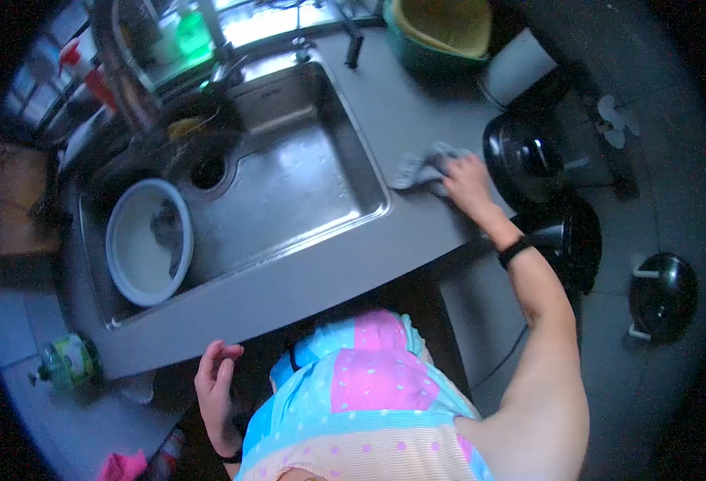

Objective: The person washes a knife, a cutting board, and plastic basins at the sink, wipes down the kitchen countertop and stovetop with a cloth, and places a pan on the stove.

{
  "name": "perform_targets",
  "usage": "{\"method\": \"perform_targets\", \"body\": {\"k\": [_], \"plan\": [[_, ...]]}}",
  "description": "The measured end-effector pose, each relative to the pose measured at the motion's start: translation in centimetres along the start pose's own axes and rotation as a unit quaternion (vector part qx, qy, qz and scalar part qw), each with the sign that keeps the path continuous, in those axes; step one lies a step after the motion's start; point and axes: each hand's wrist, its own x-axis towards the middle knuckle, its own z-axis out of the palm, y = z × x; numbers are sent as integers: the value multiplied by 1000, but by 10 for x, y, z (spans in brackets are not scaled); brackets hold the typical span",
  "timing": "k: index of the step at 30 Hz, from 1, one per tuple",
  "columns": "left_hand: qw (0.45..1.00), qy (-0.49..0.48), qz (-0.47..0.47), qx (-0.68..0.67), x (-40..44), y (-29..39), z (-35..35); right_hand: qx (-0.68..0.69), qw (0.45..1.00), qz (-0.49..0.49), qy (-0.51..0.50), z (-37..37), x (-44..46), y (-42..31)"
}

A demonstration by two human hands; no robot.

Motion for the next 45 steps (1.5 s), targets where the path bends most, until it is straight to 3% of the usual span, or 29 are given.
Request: {"method": "perform_targets", "body": {"k": [1, 3, 5, 9, 16, 22, 29, 39, 45], "plan": [[1000, 4, 3, 5, -2, -1, -9, -15, 1000, -23, -6, 13, -20, 11], [1000, 6, 0, -10, -7, -4, -18, 68, 994, 84, 9, 6, -49, -8], [999, 11, -9, -33, -10, -10, -29, 84, 995, 58, -20, 2, -68, -46], [999, -4, -3, -38, -16, -23, -47, 164, 981, -68, -73, -44, -71, -172], [1000, -14, 10, -3, -25, -28, -80, 201, 933, -293, -64, -74, -23, -329], [999, 37, 30, -25, -52, -46, -93, 185, 868, -459, -45, -90, 14, -431], [989, 124, 33, -69, -90, -76, -113, 168, 795, -582, 17, -92, 40, -547], [970, 213, 20, -114, -120, -102, -125, 170, 751, -630, 102, -89, 64, -704], [966, 234, 7, -111, -123, -101, -124, 202, 810, -550, -12, -94, 87, -768]]}}
